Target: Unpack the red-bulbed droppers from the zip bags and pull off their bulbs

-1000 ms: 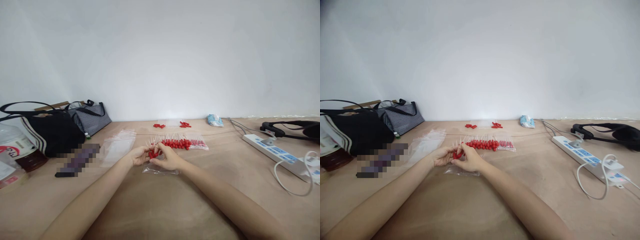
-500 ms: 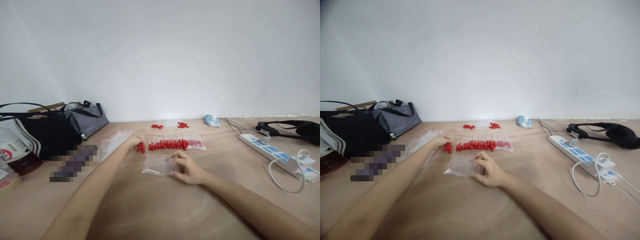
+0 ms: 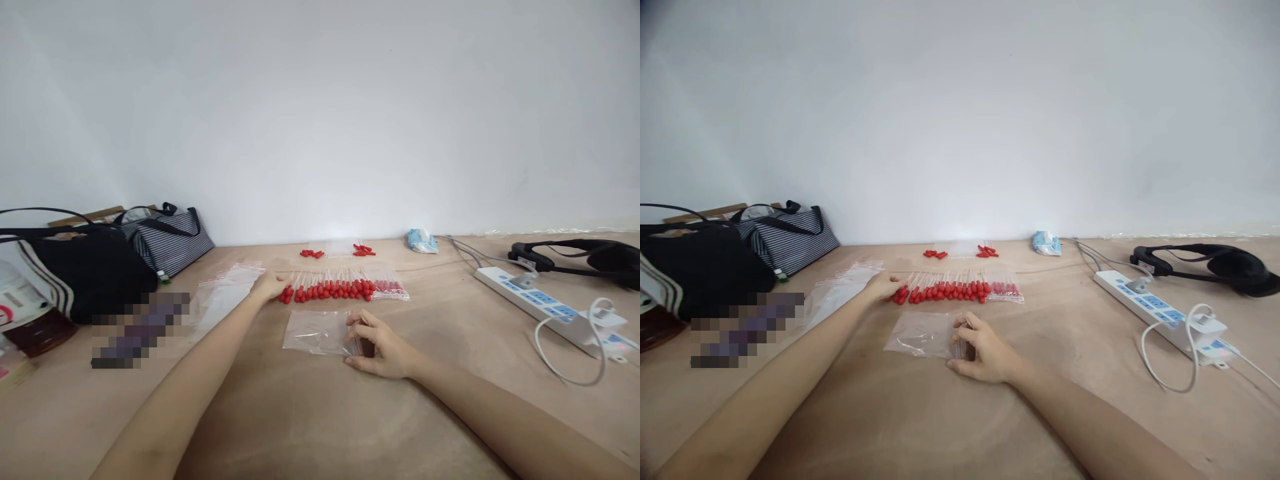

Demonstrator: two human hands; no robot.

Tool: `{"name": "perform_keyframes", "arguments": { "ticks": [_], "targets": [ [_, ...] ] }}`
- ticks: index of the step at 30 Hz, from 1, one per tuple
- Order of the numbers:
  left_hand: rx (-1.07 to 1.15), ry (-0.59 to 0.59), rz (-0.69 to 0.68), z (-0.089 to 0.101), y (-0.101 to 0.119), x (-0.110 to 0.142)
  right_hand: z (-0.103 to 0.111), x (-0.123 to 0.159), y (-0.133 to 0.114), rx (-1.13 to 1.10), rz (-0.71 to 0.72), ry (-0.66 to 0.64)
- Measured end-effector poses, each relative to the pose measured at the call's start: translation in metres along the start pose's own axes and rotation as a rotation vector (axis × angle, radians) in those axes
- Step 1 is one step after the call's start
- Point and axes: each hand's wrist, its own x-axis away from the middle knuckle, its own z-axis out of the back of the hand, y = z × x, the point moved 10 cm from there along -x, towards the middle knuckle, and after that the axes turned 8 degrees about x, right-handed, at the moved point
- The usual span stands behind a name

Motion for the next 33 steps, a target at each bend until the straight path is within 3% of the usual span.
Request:
{"name": "perform_keyframes", "arguments": {
  "ticks": [11, 19, 26, 30, 31, 33],
  "targets": [
    [0.238, -0.14, -0.251, -0.01, 0.006, 0.042, 0.001, -0.001, -0.005, -0.018, 0.023, -0.005],
    [0.251, -0.081, -0.361, -0.015, 0.008, 0.047, 0.003, -0.002, -0.011, -0.005, 0.071, 0.028],
    [0.182, 0.028, -0.363, -0.003, 0.001, 0.055, 0.002, 0.0, -0.008, -0.001, 0.055, 0.027],
    [0.023, 0.198, -0.509, 0.013, 0.025, 0.093, 0.002, 0.0, -0.006, 0.003, 0.036, 0.024],
    [-0.012, 0.169, -0.577, 0.008, 0.035, 0.106, 0.002, 0.0, -0.006, 0.002, 0.039, 0.023],
    [-0.036, -0.032, -0.685, -0.017, 0.052, 0.132, 0.004, -0.001, -0.009, 0.028, 0.059, 0.038]
  ]
}}
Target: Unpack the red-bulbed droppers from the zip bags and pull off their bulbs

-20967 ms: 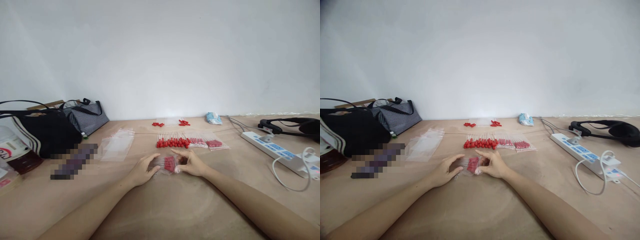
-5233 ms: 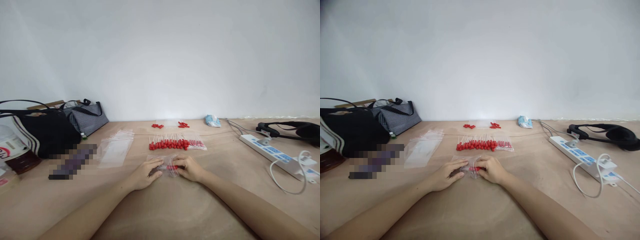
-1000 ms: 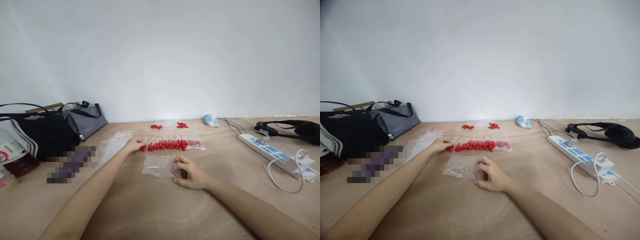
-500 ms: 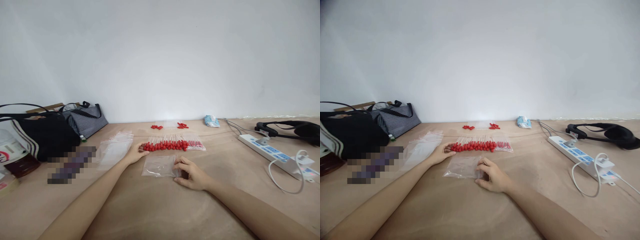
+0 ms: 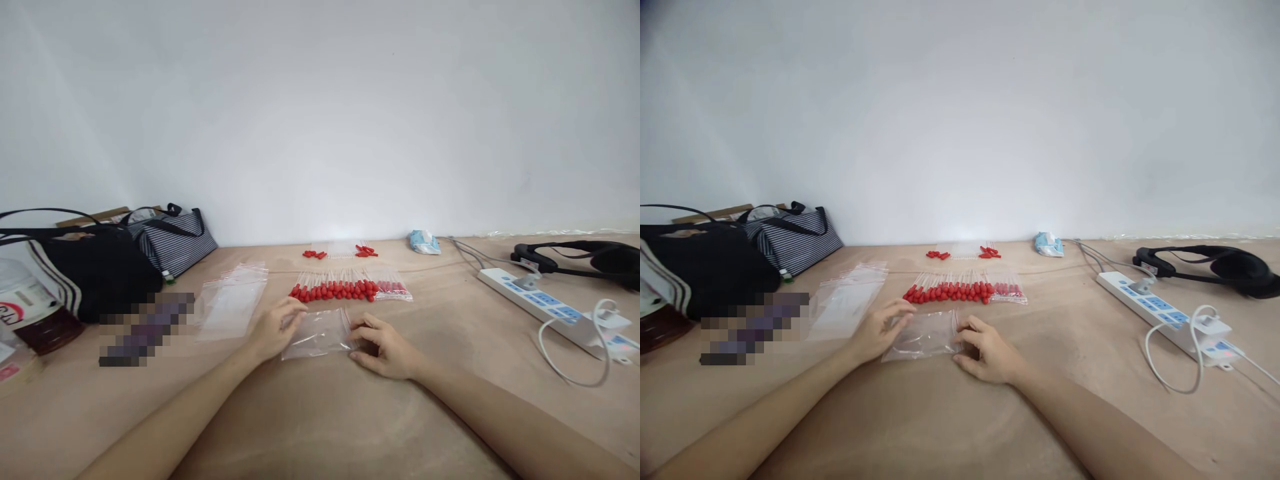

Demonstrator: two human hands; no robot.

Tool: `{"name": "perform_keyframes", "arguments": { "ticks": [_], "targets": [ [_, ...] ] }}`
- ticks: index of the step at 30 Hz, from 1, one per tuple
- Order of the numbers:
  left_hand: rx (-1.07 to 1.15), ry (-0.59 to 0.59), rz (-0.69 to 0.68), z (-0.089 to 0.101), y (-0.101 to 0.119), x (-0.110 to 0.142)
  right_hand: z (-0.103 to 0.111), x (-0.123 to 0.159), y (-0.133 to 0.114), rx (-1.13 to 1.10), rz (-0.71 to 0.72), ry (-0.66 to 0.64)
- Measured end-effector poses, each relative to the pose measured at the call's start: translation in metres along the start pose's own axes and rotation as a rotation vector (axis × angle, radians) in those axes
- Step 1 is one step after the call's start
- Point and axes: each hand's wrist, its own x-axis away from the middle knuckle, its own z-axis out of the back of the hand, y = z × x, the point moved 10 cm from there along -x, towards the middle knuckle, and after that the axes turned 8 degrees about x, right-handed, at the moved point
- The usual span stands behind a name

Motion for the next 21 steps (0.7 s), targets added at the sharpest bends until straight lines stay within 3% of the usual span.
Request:
{"name": "perform_keyframes", "arguments": {
  "ticks": [2, 5, 8, 10, 12, 14, 16, 18, 20, 21],
  "targets": [
    [0.026, -0.174, -0.053, -0.025, 0.021, 0.011, 0.002, -0.002, -0.004, 0.079, 0.024, 0.015],
    [0.006, -0.388, -0.066, -0.054, 0.031, 0.026, -0.002, -0.004, -0.01, 0.182, 0.075, -0.035],
    [-0.041, -0.56, -0.103, -0.067, 0.031, 0.037, -0.008, -0.003, -0.013, 0.178, 0.109, -0.107],
    [-0.052, -0.606, -0.121, -0.067, 0.029, 0.04, -0.01, -0.002, -0.013, 0.162, 0.109, -0.126],
    [-0.021, -0.542, -0.089, -0.059, 0.024, 0.035, -0.011, 0.0, -0.013, 0.144, 0.111, -0.131],
    [0.019, -0.367, -0.004, -0.045, 0.015, 0.026, -0.009, -0.001, -0.012, 0.14, 0.11, -0.101],
    [0.047, -0.188, 0.135, -0.033, 0.0, 0.02, 0.004, -0.003, -0.001, 0.18, 0.054, 0.011],
    [0.086, -0.128, 0.293, -0.031, -0.016, 0.02, 0.031, -0.003, 0.025, 0.25, -0.095, 0.207],
    [0.173, -0.164, 0.391, -0.033, -0.026, 0.021, 0.064, 0.008, 0.067, 0.309, -0.347, 0.414],
    [0.21, -0.153, 0.402, -0.028, -0.028, 0.018, 0.076, 0.016, 0.092, 0.343, -0.508, 0.456]
  ]
}}
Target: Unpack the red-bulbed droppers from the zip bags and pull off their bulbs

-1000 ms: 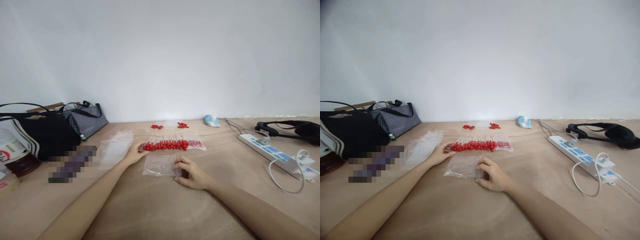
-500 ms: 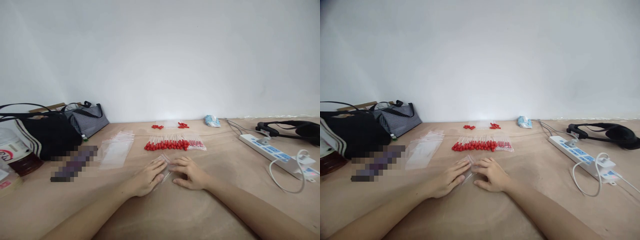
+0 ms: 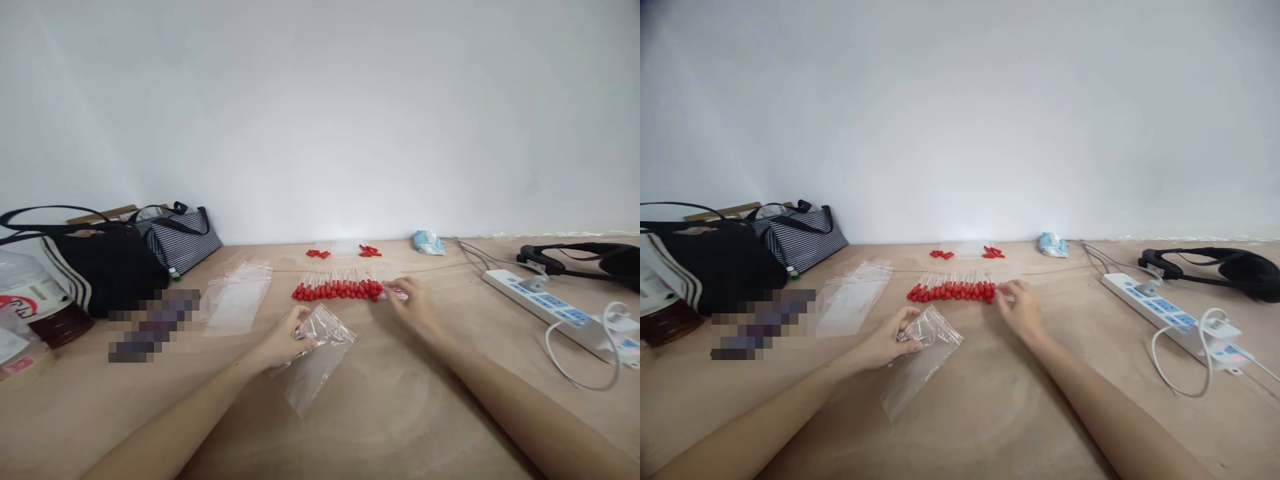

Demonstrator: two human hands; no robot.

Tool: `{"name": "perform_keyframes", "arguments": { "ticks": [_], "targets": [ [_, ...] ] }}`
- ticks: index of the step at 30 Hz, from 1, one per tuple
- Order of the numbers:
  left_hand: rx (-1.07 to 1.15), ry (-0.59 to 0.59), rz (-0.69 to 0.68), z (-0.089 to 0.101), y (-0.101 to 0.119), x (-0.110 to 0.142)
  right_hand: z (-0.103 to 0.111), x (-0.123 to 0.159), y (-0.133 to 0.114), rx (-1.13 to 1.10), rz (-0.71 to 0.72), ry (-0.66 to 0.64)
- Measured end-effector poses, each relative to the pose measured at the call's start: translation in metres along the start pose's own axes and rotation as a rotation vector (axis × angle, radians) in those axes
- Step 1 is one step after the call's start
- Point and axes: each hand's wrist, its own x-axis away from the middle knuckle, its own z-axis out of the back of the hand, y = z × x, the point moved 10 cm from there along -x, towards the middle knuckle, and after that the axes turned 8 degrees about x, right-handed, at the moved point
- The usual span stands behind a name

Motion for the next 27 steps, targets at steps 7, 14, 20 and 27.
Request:
{"name": "perform_keyframes", "arguments": {
  "ticks": [7, 14, 20, 27],
  "targets": [
    [-0.187, 0.578, 0.118, 0.154, -0.022, 0.004, -0.011, -0.015, 0.126, 0.256, -0.662, -0.199],
    [-0.577, 0.55, 0.386, 0.194, -0.073, 0.015, -0.038, -0.018, 0.138, 0.232, -0.719, -0.333],
    [-0.775, 0.774, 0.238, 0.182, -0.034, 0.024, -0.041, -0.015, 0.143, 0.222, -0.747, -0.29],
    [-0.762, 0.802, -0.323, 0.112, 0.018, 0.021, -0.013, -0.015, 0.146, 0.091, -0.688, -0.027]
  ]
}}
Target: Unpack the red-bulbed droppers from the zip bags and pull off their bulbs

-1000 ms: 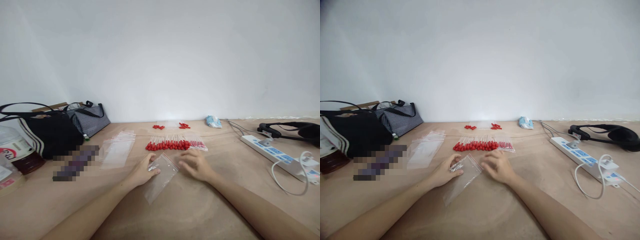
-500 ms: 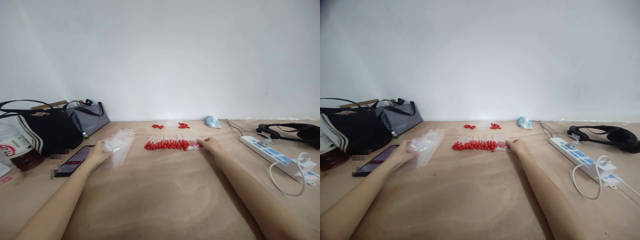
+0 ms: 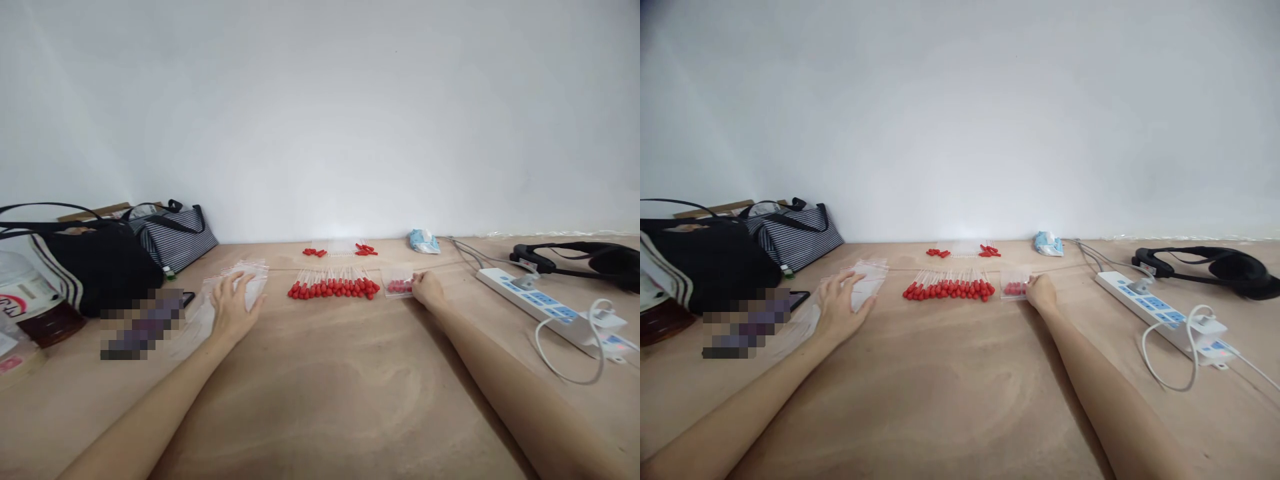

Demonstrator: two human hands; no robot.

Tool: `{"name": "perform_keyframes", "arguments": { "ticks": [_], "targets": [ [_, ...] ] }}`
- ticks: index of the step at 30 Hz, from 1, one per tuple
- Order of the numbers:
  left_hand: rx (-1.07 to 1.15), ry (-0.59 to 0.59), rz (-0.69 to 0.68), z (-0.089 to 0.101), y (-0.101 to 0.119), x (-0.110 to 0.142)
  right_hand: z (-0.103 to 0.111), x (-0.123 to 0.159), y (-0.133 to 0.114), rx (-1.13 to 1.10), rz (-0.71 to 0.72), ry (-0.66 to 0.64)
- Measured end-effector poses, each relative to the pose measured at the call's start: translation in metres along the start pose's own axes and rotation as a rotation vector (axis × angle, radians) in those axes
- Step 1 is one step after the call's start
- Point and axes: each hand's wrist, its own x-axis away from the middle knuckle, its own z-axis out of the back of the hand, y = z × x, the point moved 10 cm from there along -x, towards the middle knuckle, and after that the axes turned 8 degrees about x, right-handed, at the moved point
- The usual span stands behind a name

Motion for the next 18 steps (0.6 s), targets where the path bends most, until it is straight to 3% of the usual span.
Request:
{"name": "perform_keyframes", "arguments": {
  "ticks": [4, 7, 10, 13, 15, 18],
  "targets": [
    [0.16, -0.069, -0.222, -0.02, 0.041, 0.017, 0.034, 0.004, -0.001, -0.21, 0.077, 0.143],
    [0.233, -0.119, -0.33, -0.025, 0.06, 0.024, 0.042, 0.014, -0.014, -0.368, 0.167, 0.125],
    [0.295, -0.11, -0.368, -0.02, 0.069, 0.025, 0.027, 0.041, -0.043, -0.476, 0.289, -0.026],
    [0.39, -0.142, -0.431, -0.014, 0.083, 0.029, 0.0, 0.089, -0.08, -0.511, 0.437, -0.21],
    [0.487, -0.241, -0.534, -0.013, 0.103, 0.038, -0.022, 0.134, -0.115, -0.449, 0.671, -0.404],
    [0.613, -0.541, -0.694, -0.023, 0.136, 0.059, -0.033, 0.155, -0.132, -0.341, 0.732, -0.426]
  ]
}}
